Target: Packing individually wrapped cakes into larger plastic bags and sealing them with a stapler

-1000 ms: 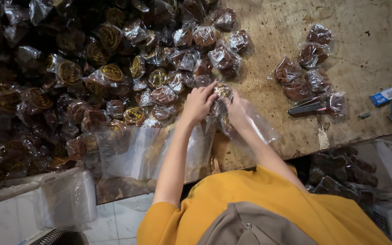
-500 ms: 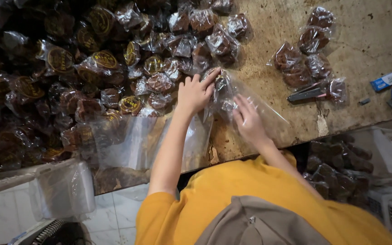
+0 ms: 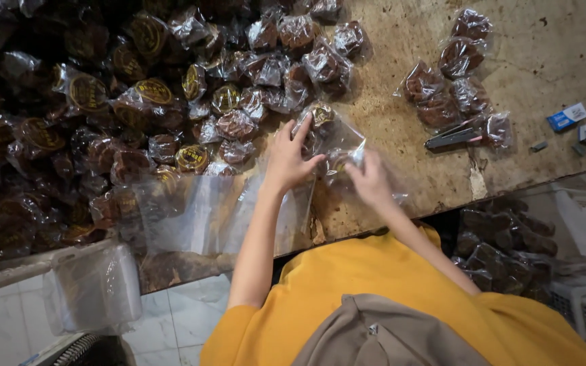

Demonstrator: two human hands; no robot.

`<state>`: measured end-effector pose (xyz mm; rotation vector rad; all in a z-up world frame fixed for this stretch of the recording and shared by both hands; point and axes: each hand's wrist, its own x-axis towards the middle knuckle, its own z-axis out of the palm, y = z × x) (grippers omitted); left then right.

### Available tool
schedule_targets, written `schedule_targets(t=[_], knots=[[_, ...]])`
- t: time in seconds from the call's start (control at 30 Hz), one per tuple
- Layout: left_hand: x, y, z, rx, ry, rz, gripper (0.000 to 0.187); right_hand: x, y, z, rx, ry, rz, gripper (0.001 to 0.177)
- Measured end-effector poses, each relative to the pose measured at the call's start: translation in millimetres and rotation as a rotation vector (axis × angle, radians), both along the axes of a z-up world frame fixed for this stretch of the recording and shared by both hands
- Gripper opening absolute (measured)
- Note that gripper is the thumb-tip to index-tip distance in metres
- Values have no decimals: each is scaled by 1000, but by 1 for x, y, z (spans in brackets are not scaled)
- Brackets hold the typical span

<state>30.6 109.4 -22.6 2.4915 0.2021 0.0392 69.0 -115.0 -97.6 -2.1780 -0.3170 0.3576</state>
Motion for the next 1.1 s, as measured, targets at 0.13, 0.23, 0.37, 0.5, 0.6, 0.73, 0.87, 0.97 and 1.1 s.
schedule_targets(t=[0.13,0.23,0.37,0.5,0.6,0.73,0.87,0.97,1.1], knots=[[13,22,-49,7,35,-10,105,-14,17,41,100,122,164,75],[19,35,-60,-93,-40,-37,97,-8,27,99,-432,220,330,95],[22,35,-40,-8,58,-71,101,-13,19,43,-204,67,163,81],[5,14,12,32,2,-114,92,-18,27,46,202,145,-268,48],[-2,-7,13,62,-29,-167,66,-14,40,57,551,385,-396,59],[-19,-34,8,213,-68,-180,73,-7,25,22,417,276,-306,56],[-39,-67,-12,241,-89,-264,84,2,13,-6,-166,-193,-83,27],[-31,-65,-27,241,-177,-196,79,-3,-6,5,-52,-300,-38,28],[-3,-45,-26,398,-231,-20,64,-6,-47,-67,-158,-619,70,14]])
